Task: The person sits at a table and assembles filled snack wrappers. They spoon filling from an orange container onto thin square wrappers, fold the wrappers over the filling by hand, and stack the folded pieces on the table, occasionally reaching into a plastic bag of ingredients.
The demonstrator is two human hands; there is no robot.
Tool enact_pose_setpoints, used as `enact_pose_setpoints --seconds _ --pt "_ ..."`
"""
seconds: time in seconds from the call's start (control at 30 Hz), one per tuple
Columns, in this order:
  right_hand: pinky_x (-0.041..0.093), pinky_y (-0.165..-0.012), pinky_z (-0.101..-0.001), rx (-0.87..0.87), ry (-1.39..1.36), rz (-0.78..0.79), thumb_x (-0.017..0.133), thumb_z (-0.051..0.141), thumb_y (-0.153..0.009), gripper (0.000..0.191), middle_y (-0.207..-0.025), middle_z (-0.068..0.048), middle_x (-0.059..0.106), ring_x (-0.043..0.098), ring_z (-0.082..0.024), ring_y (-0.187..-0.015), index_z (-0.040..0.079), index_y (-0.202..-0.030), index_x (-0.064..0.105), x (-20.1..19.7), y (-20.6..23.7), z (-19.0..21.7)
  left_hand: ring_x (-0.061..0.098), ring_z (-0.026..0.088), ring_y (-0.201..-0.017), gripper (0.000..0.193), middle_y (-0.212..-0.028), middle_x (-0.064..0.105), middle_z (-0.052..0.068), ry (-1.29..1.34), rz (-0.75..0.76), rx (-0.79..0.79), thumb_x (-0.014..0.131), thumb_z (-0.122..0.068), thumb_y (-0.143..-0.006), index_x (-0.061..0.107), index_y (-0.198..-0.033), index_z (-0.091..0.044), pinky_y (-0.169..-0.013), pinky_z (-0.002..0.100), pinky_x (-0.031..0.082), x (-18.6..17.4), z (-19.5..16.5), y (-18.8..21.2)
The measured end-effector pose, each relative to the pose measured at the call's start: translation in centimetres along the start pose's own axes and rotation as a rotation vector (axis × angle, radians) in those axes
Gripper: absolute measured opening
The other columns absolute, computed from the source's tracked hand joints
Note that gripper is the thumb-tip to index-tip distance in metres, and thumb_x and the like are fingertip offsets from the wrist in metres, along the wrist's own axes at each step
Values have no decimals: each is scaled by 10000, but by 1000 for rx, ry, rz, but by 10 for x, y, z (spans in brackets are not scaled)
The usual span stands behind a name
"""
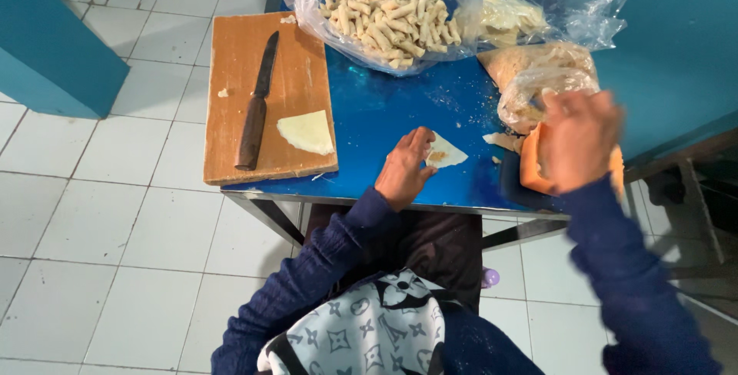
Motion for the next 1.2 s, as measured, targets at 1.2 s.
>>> enact_pose_setpoints --seconds 1.2 --pt "423 -887 -402 106 -772 113 699 43 -897 338 -1062 -14 742 668 -231 -961 121 -1226 703 9 24 111 530 379 -1110 391 -1216 506 161 -144 80 108 776 18 -773 617 -1130 23 -953 452 478 5 -7 11"
Point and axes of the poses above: each hand's wrist, its own y-axis away from the middle knuckle, its own x-axis out of the palm, z = x × y, the point moved 7 cm from there along -y, towards the middle knuckle
